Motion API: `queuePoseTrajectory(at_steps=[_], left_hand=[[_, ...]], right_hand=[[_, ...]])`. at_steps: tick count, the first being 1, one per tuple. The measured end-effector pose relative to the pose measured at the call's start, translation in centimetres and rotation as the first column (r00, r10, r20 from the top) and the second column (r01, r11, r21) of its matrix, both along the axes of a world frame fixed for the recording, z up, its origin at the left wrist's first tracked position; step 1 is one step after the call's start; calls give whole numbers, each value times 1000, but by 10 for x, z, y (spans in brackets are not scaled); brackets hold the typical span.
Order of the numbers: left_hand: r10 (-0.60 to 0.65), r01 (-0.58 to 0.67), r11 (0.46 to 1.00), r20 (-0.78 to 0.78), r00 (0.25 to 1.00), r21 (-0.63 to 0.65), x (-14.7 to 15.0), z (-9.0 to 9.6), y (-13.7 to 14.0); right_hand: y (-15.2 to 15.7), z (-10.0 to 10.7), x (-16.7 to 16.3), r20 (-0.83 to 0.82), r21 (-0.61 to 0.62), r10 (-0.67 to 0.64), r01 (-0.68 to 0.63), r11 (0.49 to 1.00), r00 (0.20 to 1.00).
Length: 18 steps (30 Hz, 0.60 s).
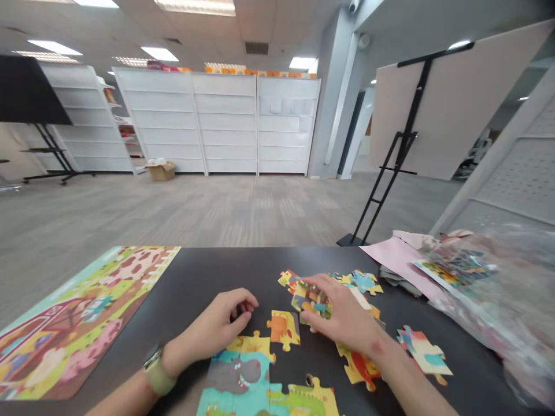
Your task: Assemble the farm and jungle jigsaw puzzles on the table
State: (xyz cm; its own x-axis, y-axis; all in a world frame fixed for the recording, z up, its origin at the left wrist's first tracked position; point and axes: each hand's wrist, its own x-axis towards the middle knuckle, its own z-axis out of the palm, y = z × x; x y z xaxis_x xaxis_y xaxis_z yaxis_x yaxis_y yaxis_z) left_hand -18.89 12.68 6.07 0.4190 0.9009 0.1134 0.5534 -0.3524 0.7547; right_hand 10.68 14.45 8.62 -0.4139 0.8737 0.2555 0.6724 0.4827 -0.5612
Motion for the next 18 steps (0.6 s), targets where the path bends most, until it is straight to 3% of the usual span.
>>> queuePoseTrajectory(at_steps=[3, 7, 14, 18], left_hand=[[-31, 60, 990, 215, 976, -128, 6, -2, -2], [23, 179, 930, 536, 844, -321, 12, -5, -2], [65, 154, 905, 487, 871, -396, 16, -10, -2], [83, 102, 924, 454, 887, -369, 8, -9, 5]], right_hand=[[-19, -4, -34, -66, -44, 112, -115, 992, 991], [-27, -12, -56, -110, -84, 150, -160, 984, 982], [-25, -21, -60, -84, -83, 167, -174, 981, 982], [-25, -21, -55, -45, -73, 217, -220, 973, 975]])
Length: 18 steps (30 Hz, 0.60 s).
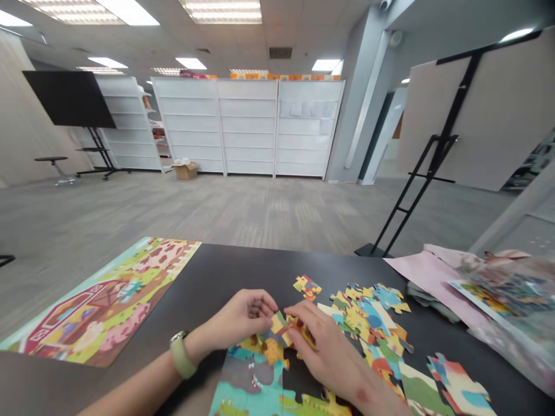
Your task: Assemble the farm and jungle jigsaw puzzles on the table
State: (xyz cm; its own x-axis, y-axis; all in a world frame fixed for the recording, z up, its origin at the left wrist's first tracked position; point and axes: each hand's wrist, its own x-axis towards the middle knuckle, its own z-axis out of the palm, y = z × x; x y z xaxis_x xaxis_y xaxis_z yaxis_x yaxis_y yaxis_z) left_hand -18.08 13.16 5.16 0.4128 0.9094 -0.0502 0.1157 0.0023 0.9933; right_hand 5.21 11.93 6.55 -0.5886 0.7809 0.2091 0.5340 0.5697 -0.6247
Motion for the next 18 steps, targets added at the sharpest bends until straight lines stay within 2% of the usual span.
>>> queuePoseTrajectory(at_steps=[4, 9, 13, 18], left_hand=[[67, -62, 996, -65, 996, 71, -24, 7, 13], [82, -57, 989, -182, 980, 139, -48, 12, 24], [80, -32, 983, -266, 961, 181, -50, 9, 25], [80, 21, 965, -370, 926, 262, -41, 7, 21]], right_hand=[[7, -1, 13, 122, 51, 70, -77, 996, 990], [22, -12, 29, 194, 126, 5, -30, 992, 981], [26, -20, 35, 176, 150, -29, 3, 989, 984], [23, -17, 35, 183, 145, -45, 18, 989, 982]])
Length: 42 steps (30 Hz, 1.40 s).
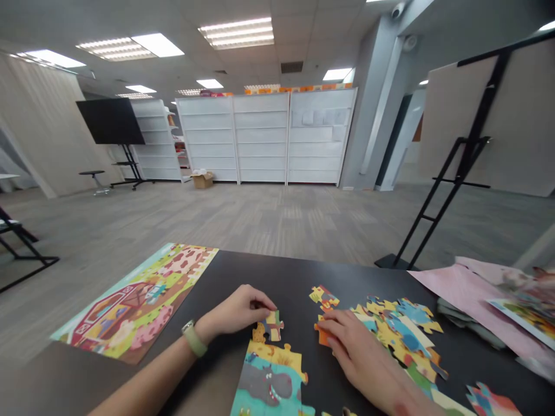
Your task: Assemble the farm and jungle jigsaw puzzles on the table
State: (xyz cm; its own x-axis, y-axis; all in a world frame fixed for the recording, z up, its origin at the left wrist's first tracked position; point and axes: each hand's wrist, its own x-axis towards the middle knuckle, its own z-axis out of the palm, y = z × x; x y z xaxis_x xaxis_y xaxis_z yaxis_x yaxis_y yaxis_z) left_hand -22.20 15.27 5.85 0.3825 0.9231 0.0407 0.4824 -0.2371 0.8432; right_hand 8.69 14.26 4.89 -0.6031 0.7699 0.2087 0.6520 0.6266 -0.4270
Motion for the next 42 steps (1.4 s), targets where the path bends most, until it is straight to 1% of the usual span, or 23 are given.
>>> queuePoseTrajectory(at_steps=[5, 11, 17, 24, 29, 33, 37, 39, 42], left_hand=[[-29, 38, 994, -96, 995, 98, 3, 0, -3], [-64, 81, 986, -123, 990, 145, 0, -2, 0], [-61, 91, 978, -161, 985, 190, 1, 2, -1], [-27, 65, 977, -185, 982, 205, 0, 2, -2], [-32, 65, 980, -171, 985, 190, -1, 3, -1], [-56, 79, 984, -150, 987, 157, -2, 3, -1], [-51, 61, 992, -86, 995, 114, -3, 1, 0], [-43, 44, 996, -20, 999, 71, -3, 0, 1], [-3, 2, 1000, 122, 993, 2, -4, 0, 2]], right_hand=[[0, 3, -2, 2, -4, -10, 10, 1000, 1000], [1, 0, -2, -13, -3, -2, 2, 1000, 1000], [-1, 2, -1, -9, -6, 9, -9, 1000, 1000], [0, 2, -2, -3, -8, -1, 1, 1000, 1000], [0, 1, -2, -15, -5, -3, 3, 1000, 1000], [-1, 3, -2, -23, -7, 0, -1, 1000, 1000], [-1, 4, -3, -27, -2, 4, -4, 1000, 1000], [-1, 4, -3, -24, -2, 1, -1, 1000, 1000], [-2, 6, -3, -1, -7, -3, 3, 1000, 1000]])
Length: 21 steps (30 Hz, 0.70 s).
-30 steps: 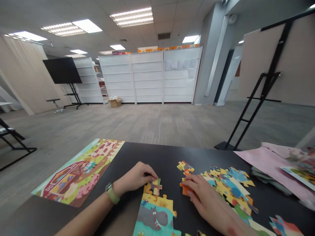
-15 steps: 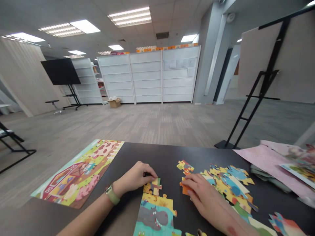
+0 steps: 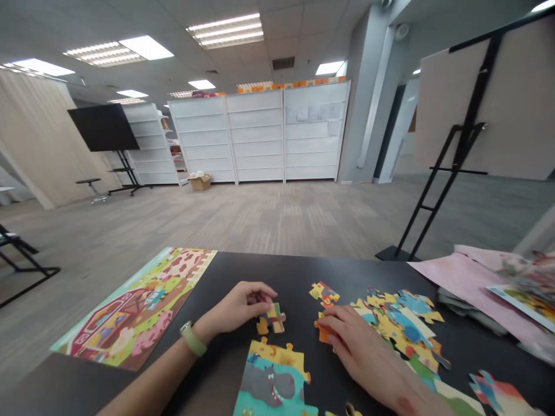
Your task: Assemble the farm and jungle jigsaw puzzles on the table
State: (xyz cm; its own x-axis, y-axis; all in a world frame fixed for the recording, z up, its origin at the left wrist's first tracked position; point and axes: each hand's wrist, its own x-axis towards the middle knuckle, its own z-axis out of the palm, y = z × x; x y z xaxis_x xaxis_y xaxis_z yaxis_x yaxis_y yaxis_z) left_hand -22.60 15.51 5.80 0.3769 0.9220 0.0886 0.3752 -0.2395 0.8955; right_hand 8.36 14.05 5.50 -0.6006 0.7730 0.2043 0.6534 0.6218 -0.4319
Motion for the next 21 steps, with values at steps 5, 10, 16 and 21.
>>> queuePoseTrajectory(at_steps=[5, 10, 16, 21], left_hand=[[38, -21, 991, 123, 992, -132, 2, 2, -3], [43, -19, 976, 108, 993, -216, 10, 4, -7], [73, -77, 987, -32, 997, -144, 6, 7, -4], [48, -52, 999, -200, 979, -15, 1, 6, -5]], right_hand=[[-1, 3, -1, 18, -9, -3, 3, 1000, 1000], [-2, 3, 0, -1, -16, -1, 1, 1000, 1000], [-2, 2, 0, -2, -15, -3, 3, 1000, 1000], [0, 1, 0, 14, -19, 4, -4, 1000, 1000]])
